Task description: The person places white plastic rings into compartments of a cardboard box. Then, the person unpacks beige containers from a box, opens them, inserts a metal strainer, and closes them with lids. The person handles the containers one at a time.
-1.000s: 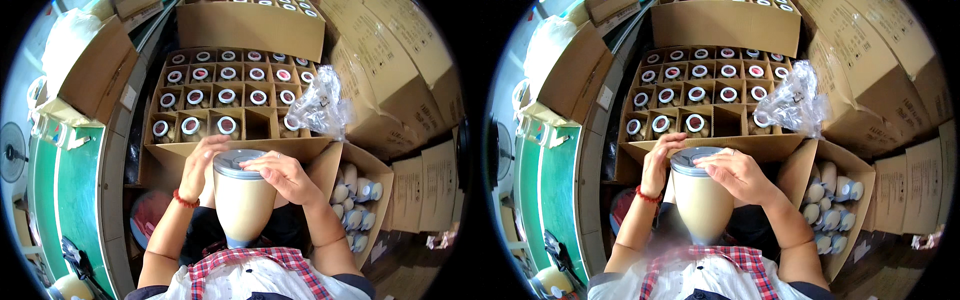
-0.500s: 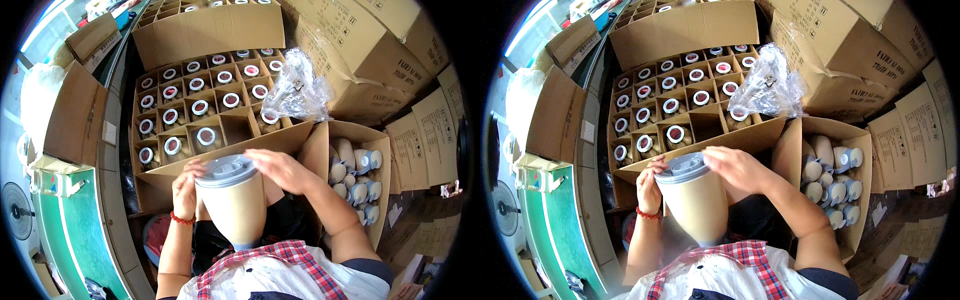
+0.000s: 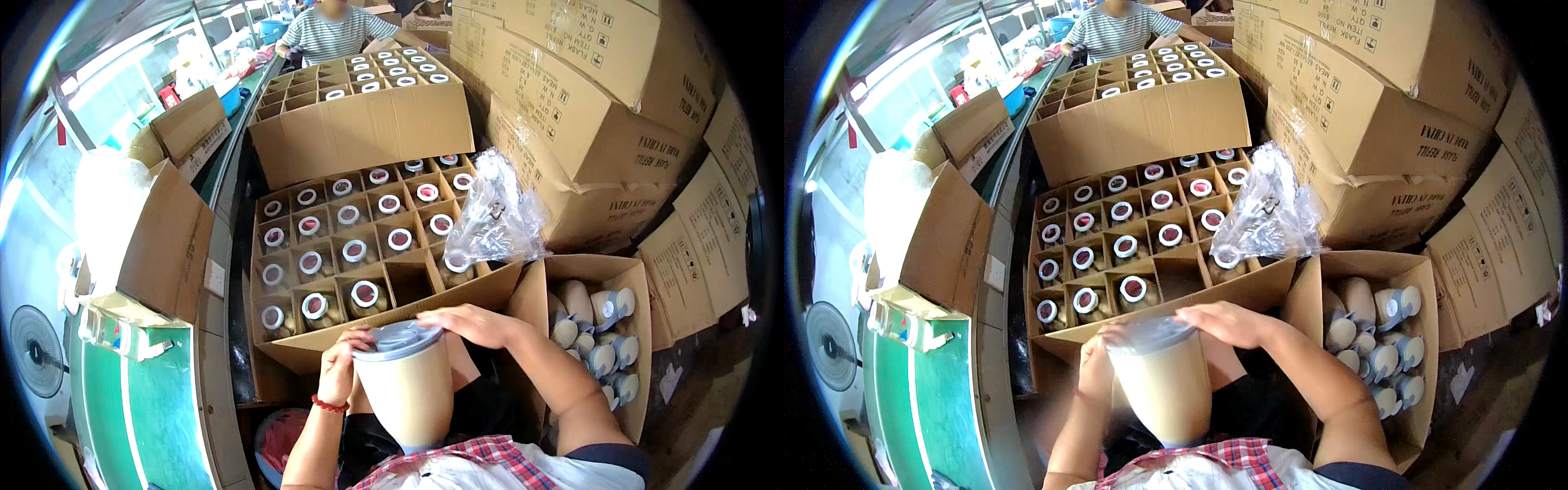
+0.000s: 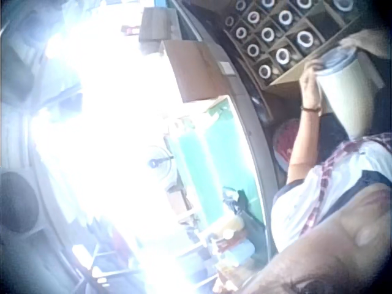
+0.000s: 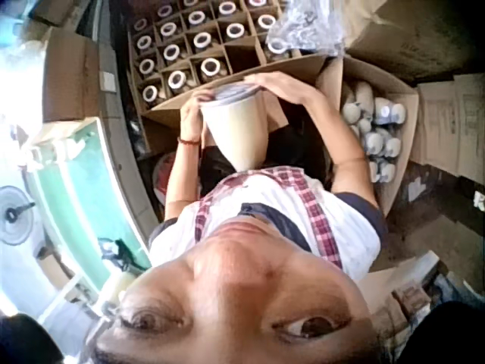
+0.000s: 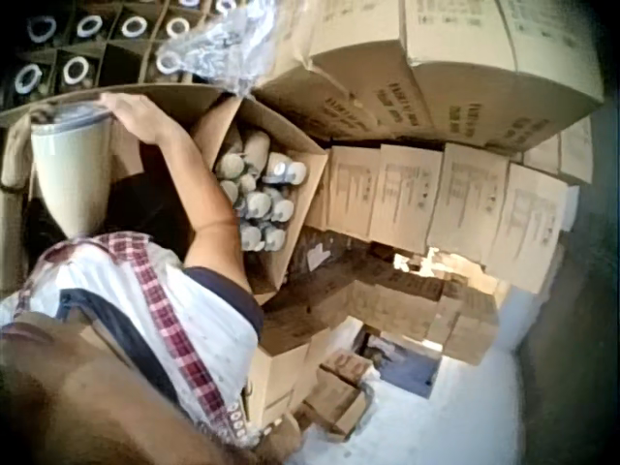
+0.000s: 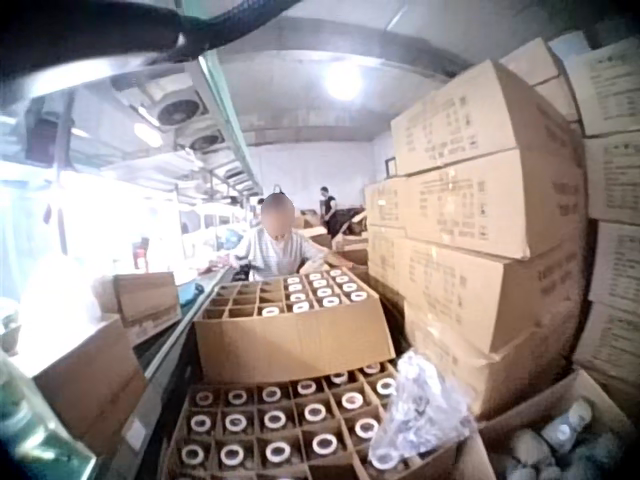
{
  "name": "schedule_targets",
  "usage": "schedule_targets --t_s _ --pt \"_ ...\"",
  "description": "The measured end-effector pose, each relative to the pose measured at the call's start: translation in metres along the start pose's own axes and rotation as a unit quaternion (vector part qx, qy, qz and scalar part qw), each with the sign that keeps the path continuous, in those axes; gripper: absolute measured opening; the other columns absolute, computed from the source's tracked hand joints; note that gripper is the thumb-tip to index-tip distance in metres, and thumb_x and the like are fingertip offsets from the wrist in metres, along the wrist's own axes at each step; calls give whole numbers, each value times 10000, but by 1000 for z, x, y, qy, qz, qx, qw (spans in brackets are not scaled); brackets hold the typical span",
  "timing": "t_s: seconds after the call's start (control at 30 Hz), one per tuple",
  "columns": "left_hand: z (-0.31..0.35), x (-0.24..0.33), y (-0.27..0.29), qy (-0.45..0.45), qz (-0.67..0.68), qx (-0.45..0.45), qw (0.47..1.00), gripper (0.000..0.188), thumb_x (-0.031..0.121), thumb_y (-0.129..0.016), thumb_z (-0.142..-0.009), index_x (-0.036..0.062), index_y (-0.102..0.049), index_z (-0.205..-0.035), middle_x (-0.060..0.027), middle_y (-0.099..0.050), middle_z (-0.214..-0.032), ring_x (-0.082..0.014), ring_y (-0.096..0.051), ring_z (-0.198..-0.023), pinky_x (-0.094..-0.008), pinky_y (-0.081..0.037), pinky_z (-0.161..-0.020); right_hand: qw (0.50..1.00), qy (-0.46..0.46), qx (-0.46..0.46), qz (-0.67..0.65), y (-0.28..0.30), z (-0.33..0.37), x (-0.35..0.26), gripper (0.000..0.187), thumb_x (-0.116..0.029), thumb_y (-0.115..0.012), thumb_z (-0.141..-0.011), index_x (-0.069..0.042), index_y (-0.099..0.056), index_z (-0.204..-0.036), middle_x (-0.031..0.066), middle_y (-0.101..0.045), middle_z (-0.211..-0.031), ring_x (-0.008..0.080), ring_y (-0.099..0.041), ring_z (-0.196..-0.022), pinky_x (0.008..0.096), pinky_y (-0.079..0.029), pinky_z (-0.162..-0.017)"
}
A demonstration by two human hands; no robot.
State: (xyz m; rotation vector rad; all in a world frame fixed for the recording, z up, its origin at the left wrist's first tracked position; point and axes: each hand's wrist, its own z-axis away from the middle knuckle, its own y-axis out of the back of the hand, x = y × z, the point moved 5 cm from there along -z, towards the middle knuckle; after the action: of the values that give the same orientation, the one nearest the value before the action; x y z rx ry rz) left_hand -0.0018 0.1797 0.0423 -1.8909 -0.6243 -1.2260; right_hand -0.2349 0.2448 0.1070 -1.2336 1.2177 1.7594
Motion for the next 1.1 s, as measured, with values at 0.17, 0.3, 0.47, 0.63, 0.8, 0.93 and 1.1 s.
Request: schedule_targets --t_s 0.17,0.3,0.47,0.63,0.8,0.93,1.1 --pt "-19 22 -35 86 -68 9 994 324 236 -482 -961 -23 -641 -1074 -171 -607 -1170 -302 -523 -1159 -416 -385 -1008 986 -99 92 -100 23 -16 25 576 -417 -283 -1024 30 -504 -1313 160 -569 -1294 248 -527 -1216 352 -369 -1058" --pt "-37 105 -161 -157 -529 -135 823 234 170 -651 -838 33 -666 -1028 -132 -629 -1083 -307 -572 -1059 -380 -427 -905 856 -94 -152 -485 -30 -83 98 626 -428 -231 -1026 66 -436 -1351 171 -502 -1363 233 -465 -1266 331 -287 -1109" --pt "-15 36 -39 -17 -183 -104 977 226 238 -601 -893 34 -698 -874 -139 -653 -1116 -303 -525 -1177 -418 -362 -1002 991 10 -65 -120 -5 -7 34 559 -379 -283 -1025 52 -503 -1305 160 -467 -1403 245 -430 -1305 358 -285 -1112" --pt "-15 23 -32 93 12 -49 994 274 244 -546 -938 11 -689 -934 -153 -635 -1174 -337 -503 -1209 -458 -352 -1036 998 -27 20 -61 25 7 17 576 -392 -305 -1029 84 -494 -1293 175 -514 -1353 217 -486 -1256 335 -331 -1089" --pt "-34 98 -153 -147 -498 -105 848 168 160 -635 -855 46 -679 -969 -118 -667 -1016 -305 -613 -1006 -350 -457 -891 848 -63 -218 -480 -32 -81 71 585 -373 -219 -1031 72 -455 -1329 177 -536 -1321 234 -507 -1226 341 -345 -1079" --pt "-28 80 -123 -150 -394 -192 886 143 172 -626 -873 92 -718 -948 -71 -697 -1017 -227 -611 -1021 -403 -389 -982 904 -71 -164 -387 -23 -47 56 595 -389 -235 -1031 75 -463 -1327 176 -524 -1333 238 -499 -1232 339 -336 -1081" --pt "-10 16 -20 -26 48 -146 988 183 194 -606 -912 57 -728 -922 -130 -703 -984 -269 -577 -1078 -506 -259 -1103 999 -16 27 31 -4 14 19 557 -385 -319 -1029 69 -487 -1305 160 -569 -1283 250 -524 -1204 353 -343 -1073"
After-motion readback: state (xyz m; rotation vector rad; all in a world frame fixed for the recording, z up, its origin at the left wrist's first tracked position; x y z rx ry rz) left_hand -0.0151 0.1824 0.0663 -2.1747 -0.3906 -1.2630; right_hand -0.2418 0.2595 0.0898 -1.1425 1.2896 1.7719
